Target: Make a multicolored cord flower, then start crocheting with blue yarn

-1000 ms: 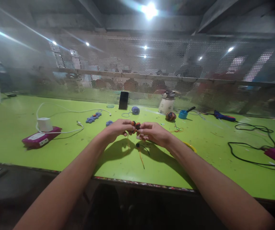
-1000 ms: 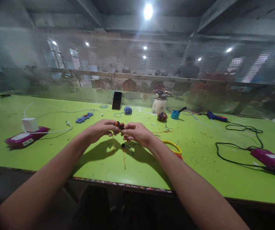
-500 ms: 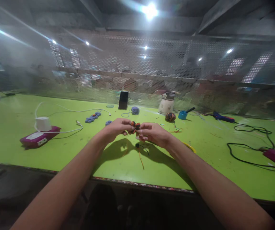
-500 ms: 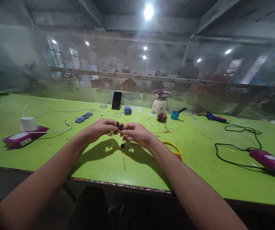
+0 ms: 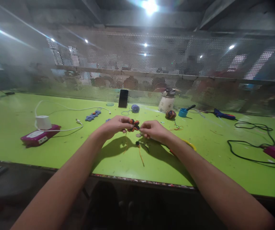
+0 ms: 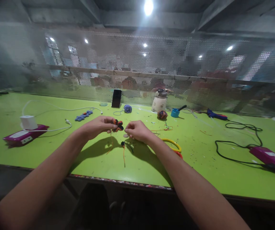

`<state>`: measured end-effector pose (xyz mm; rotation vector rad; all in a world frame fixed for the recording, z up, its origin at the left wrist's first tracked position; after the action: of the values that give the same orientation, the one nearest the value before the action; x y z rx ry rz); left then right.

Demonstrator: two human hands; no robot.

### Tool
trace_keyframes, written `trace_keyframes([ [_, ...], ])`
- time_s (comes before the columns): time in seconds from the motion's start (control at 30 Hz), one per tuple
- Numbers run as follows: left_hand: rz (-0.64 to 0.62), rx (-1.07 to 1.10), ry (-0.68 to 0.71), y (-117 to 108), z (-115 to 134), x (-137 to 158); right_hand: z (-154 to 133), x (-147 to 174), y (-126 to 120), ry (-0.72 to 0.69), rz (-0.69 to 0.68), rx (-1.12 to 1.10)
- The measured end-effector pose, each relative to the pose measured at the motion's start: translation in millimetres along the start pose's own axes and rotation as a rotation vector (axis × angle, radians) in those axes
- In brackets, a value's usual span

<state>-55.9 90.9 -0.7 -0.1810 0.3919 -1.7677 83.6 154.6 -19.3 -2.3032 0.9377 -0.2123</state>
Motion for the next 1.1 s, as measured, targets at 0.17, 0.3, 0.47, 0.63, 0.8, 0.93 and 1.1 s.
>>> trace_keyframes([
  [0.17,0.001,-0.021,0.000,-2,-2,-2,-9,6,3,-0.072,-0.109,0.443],
  [0.3,-0.001,0.009,-0.012,-3,-4,-4,-14,14,10,-0.067,-0.367,0.613],
  [0.47,-0.013,0.019,0.002,-3,-5,-4,-12,14,18,-0.048,-0.445,0.578],
  [0.63,-0.064,0.123,0.005,0,-6,-4,-12,10,19,-0.084,-0.395,0.531],
  [0.8,-0.097,0.330,-0.020,4,-10,-5,-22,11,12,-0.159,-0.298,0.398],
  [0.93,-0.103,0.443,-0.070,10,-16,-7,-26,11,8,-0.190,-0.199,0.285],
  [1.1,-0.137,0.502,-0.103,20,-16,-7,-25,10,6,-0.173,-0.132,0.167],
])
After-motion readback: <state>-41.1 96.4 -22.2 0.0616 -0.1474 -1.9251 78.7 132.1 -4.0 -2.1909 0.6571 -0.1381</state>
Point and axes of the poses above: each hand's wrist, its own x-axis away from the middle knuckle, its own y-axis out of the palm, z = x × y, the point moved 6 cm from there along -x, towards the middle knuckle, and after that the axes turned 5 degrees about -z, right-handed, at the moved point
